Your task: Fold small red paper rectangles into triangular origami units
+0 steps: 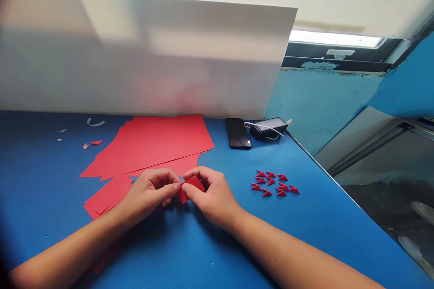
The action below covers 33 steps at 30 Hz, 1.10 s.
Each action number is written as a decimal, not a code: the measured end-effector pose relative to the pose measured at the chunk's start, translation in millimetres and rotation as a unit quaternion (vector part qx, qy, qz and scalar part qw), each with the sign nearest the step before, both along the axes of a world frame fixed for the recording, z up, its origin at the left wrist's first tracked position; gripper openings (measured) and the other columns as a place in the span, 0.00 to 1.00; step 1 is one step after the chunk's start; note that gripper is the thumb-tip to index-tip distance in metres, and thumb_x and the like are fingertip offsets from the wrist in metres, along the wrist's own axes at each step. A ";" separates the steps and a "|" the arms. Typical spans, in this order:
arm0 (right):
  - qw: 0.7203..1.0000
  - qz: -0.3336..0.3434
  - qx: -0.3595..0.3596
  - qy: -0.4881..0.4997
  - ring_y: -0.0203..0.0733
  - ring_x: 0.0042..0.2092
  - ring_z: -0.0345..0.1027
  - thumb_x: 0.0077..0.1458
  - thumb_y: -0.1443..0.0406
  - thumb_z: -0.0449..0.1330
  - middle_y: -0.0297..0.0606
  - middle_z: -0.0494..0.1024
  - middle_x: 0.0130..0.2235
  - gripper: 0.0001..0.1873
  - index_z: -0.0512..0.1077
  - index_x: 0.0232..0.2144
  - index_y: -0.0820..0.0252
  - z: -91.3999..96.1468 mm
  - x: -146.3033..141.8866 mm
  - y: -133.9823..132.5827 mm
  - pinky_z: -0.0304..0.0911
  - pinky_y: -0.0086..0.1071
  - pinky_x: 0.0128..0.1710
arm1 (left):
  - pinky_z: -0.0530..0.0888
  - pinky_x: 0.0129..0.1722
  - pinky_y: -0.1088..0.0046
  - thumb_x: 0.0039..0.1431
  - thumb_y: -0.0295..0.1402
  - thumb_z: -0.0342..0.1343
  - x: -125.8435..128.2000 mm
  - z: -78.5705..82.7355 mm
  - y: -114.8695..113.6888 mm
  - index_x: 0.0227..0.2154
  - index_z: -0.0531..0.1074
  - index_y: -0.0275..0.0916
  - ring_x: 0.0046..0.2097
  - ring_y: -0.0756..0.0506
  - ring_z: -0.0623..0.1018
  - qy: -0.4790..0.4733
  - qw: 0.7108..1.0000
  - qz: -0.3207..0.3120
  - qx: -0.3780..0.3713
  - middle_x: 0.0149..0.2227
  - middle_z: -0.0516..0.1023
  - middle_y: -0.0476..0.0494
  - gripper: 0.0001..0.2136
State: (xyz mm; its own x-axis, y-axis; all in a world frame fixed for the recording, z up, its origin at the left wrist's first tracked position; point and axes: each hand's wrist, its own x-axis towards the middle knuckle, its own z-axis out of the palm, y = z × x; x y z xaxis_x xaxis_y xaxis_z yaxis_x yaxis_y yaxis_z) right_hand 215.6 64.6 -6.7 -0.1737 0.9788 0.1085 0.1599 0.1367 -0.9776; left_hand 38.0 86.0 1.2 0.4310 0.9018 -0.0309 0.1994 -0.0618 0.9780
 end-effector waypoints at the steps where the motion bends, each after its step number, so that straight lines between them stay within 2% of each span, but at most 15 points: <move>1: 1.000 -0.002 -0.003 -0.003 0.39 0.33 0.69 0.51 0.63 0.62 0.35 0.76 0.32 0.08 0.73 0.35 0.59 0.4 -0.1 -0.3 0.63 0.32 0.34 | 0.67 0.22 0.78 0.54 0.34 0.56 0.0 -0.4 0.2 0.25 0.72 0.35 0.22 0.53 0.69 -0.002 1.000 0.001 0.001 0.23 0.74 0.48 0.07; 6: 1.000 0.026 -0.007 0.015 0.37 0.30 0.68 0.52 0.62 0.61 0.36 0.75 0.31 0.06 0.72 0.30 0.60 2.3 -0.5 -0.4 0.62 0.31 0.31 | 0.66 0.21 0.78 0.54 0.37 0.57 0.8 -0.6 2.1 0.26 0.73 0.35 0.22 0.53 0.68 -0.003 1.000 0.021 0.015 0.24 0.73 0.48 0.09; 12: 1.000 -0.003 -0.012 0.026 0.37 0.31 0.66 0.52 0.62 0.62 0.35 0.73 0.31 0.07 0.70 0.31 0.60 1.0 -1.8 -1.0 0.63 0.31 0.32 | 0.64 0.22 0.78 0.54 0.36 0.58 1.0 2.7 0.0 0.25 0.72 0.35 0.22 0.53 0.68 0.014 0.999 0.010 0.028 0.23 0.72 0.49 0.08; 20: 0.995 0.006 -0.028 0.095 0.34 0.31 0.64 0.51 0.64 0.63 0.32 0.71 0.30 0.11 0.63 0.30 0.59 2.4 -1.9 -1.1 0.61 0.29 0.32 | 0.64 0.23 0.78 0.55 0.39 0.57 0.9 3.9 0.5 0.27 0.74 0.34 0.23 0.53 0.68 0.025 0.999 -0.010 0.021 0.24 0.73 0.48 0.12; 26: 0.989 0.003 -0.062 0.136 0.32 0.30 0.61 0.48 0.65 0.65 0.30 0.71 0.29 0.15 0.61 0.29 0.58 4.5 -1.4 1.1 0.57 0.28 0.31 | 0.64 0.23 0.78 0.55 0.40 0.58 0.3 0.6 4.0 0.27 0.73 0.34 0.23 0.53 0.68 0.014 1.000 -0.005 -0.009 0.23 0.71 0.50 0.12; 33: 0.973 -0.023 -0.094 0.209 0.31 0.27 0.61 0.45 0.66 0.68 0.28 0.71 0.28 0.17 0.60 0.29 0.58 3.2 -0.1 5.0 0.55 0.27 0.28 | 0.64 0.22 0.79 0.53 0.38 0.59 -3.0 1.1 6.1 0.25 0.71 0.35 0.21 0.54 0.66 -0.040 0.998 0.019 -0.045 0.20 0.69 0.53 0.10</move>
State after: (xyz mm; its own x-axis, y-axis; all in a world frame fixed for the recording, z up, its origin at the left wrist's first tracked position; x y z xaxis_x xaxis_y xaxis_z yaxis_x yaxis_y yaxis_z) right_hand 215.5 69.7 -3.5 -0.1077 0.9940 -0.0207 -0.2554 -0.0477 -0.9657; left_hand 35.0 92.0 2.3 0.4012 0.9125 -0.0795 0.1205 0.0334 0.9922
